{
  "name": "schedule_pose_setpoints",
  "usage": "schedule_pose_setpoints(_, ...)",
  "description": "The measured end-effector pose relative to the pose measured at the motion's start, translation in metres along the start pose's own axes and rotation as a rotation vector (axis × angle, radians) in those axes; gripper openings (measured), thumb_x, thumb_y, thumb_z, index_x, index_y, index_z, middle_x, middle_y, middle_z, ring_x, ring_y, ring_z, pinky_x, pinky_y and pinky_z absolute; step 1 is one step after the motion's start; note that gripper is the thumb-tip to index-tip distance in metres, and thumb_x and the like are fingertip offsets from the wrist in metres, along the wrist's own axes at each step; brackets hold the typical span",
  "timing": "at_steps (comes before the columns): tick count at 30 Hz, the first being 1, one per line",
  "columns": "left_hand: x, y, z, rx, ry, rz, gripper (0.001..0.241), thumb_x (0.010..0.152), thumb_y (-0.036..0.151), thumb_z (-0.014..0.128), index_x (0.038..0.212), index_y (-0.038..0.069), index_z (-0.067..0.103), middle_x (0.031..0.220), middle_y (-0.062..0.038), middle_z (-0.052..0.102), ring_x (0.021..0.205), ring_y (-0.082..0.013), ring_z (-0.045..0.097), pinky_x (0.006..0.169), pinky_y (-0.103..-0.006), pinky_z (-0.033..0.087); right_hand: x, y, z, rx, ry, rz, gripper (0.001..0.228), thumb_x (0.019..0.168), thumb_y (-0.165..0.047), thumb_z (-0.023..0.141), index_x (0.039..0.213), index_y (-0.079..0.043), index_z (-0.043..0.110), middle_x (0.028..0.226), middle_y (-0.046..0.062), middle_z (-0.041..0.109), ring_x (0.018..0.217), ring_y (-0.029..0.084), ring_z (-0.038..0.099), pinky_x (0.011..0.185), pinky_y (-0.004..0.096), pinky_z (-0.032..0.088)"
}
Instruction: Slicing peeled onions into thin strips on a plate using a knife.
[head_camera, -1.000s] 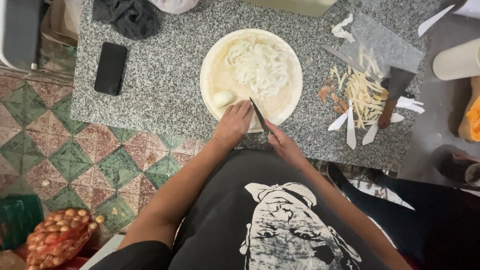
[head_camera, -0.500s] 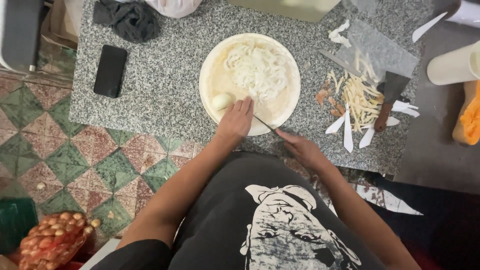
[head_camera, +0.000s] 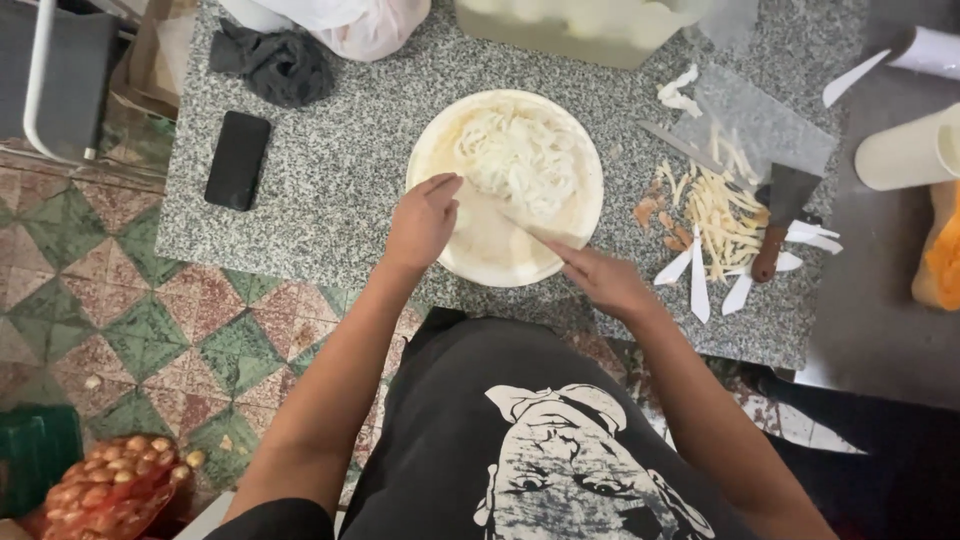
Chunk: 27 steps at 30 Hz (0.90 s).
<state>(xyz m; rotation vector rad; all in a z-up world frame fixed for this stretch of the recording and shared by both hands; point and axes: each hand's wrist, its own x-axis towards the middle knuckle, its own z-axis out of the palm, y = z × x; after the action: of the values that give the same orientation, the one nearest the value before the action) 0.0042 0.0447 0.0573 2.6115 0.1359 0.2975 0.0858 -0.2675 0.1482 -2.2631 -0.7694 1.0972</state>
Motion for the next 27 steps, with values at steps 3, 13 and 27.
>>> schedule_pose_setpoints(3,0.01,0.046,-0.071,-0.356,-0.003,-0.296,0.059,0.099,0.005,0.065,0.152,0.01,0.04,0.145,-0.022,0.054,0.132,-0.0401,0.056,0.109,-0.0468,0.048,0.008,0.001,0.003,-0.003,0.027,0.003,0.053,0.109,-0.028,0.041,0.161,-0.035,0.035,0.141,0.024,0.059,0.124,0.047,0.06,0.099,0.058,0.048)
schedule_pose_setpoints(13,-0.01,0.018,-0.076,-0.274,-0.171,-0.403,0.059,0.091,0.028,0.077,0.146,0.015,0.058,0.137,-0.014,0.063,0.129,-0.0361,0.06,0.107,-0.0509,0.05,-0.021,-0.042,0.0,0.14,0.01,0.055,0.055,0.108,-0.031,0.038,0.163,-0.035,0.032,0.151,0.019,0.052,0.14,0.041,0.048,0.11,0.054,0.041)
schedule_pose_setpoints(27,-0.023,0.018,0.028,-0.053,-0.273,-0.23,0.052,0.091,0.024,0.07,0.14,0.017,0.056,0.134,-0.012,0.058,0.126,-0.0338,0.059,0.103,-0.0446,0.055,0.025,-0.051,0.0,-0.025,0.11,0.039,0.053,0.11,-0.035,0.035,0.162,-0.039,0.033,0.149,0.015,0.055,0.132,0.035,0.057,0.107,0.048,0.046)
